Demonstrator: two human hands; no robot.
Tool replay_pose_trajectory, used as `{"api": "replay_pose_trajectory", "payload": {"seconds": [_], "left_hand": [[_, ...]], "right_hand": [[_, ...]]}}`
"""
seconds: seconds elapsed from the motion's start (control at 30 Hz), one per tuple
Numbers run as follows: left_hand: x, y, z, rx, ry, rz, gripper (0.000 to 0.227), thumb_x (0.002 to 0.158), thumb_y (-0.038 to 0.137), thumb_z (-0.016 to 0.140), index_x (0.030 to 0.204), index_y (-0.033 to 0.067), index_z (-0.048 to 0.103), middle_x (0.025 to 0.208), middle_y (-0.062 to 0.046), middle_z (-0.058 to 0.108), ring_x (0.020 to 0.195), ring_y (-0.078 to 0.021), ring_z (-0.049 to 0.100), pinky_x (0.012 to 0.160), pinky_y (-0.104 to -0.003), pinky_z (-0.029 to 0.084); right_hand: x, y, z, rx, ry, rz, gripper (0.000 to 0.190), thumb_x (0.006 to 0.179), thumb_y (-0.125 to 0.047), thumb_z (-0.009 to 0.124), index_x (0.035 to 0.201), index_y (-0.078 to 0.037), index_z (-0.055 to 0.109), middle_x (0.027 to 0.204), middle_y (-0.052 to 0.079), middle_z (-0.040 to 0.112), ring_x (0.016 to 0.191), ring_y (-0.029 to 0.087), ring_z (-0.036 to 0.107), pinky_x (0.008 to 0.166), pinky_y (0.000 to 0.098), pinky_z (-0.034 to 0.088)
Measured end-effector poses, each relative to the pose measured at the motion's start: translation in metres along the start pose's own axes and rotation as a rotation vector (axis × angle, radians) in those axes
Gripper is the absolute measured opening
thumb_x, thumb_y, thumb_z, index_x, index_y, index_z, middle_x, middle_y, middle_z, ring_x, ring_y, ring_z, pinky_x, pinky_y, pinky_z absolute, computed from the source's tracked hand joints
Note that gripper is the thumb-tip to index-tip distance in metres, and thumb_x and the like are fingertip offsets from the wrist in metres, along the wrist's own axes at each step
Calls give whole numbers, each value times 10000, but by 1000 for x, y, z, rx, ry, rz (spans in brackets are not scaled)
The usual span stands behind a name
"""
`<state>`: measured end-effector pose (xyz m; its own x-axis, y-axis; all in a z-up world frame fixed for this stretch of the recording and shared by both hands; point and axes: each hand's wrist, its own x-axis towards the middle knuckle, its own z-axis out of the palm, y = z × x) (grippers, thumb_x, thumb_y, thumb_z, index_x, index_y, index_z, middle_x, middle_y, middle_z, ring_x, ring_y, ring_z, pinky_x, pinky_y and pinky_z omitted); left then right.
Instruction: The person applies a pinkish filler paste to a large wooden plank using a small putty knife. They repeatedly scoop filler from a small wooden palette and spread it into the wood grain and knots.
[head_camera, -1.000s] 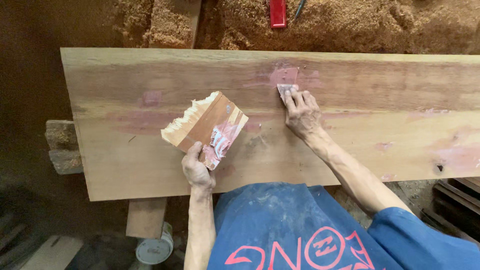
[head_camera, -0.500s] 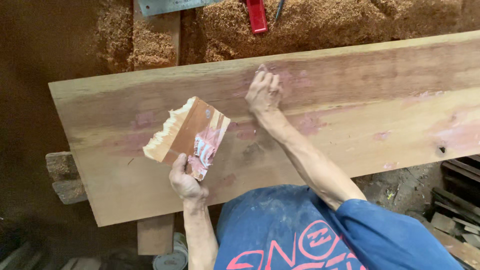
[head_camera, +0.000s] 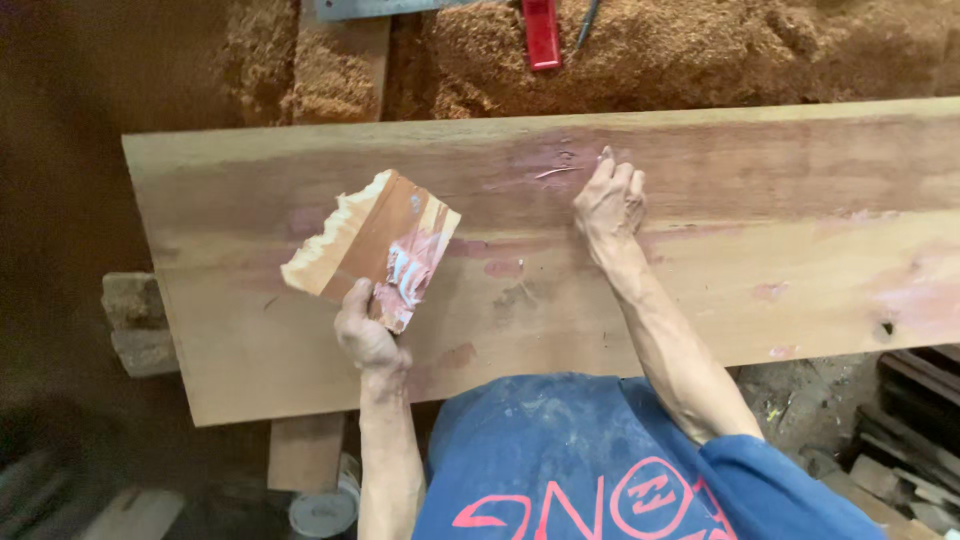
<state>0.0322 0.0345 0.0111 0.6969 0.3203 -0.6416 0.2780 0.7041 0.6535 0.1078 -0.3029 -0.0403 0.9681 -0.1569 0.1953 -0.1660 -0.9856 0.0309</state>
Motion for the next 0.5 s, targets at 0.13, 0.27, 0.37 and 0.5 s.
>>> {"api": "replay_pose_trajectory", "payload": {"seconds": [0.13, 0.27, 0.37, 0.5], "left_hand": [[-2, -20, 0, -63, -28, -38, 346, 964, 140, 541, 1188, -104, 638, 1120, -144, 699, 998, -220, 706, 886, -359, 580], [-5, -19, 2, -103, -4, -86, 269, 959, 140, 570, 1078, -84, 660, 1016, -117, 708, 903, -206, 713, 804, -357, 584], [-19, -16, 0, -63, 1, -172, 188, 962, 161, 590, 922, -5, 668, 826, -62, 676, 661, -146, 651, 571, -301, 504], [-40, -12, 8, -23, -42, -260, 235, 950, 206, 597, 744, 97, 633, 613, 2, 581, 381, -84, 469, 310, -251, 285]], "right_hand": [[-26, -53, -26, 311, -263, -118, 214, 1008, -137, 549, 1066, 3, 699, 950, 219, 685, 893, 390, 648, 769, 507, 537], [-43, -73, -91, 824, -150, -267, 243, 1023, -46, 633, 1252, 25, 674, 1160, 185, 701, 1078, 352, 682, 896, 444, 573], [-68, -83, -128, 901, 79, -599, 363, 974, 92, 678, 1329, 31, 634, 1254, 174, 679, 1141, 346, 663, 971, 426, 563], [-85, -99, -138, 862, 227, -824, 378, 886, 55, 755, 1252, 1, 680, 1287, 141, 673, 1130, 351, 640, 977, 440, 556]]}}
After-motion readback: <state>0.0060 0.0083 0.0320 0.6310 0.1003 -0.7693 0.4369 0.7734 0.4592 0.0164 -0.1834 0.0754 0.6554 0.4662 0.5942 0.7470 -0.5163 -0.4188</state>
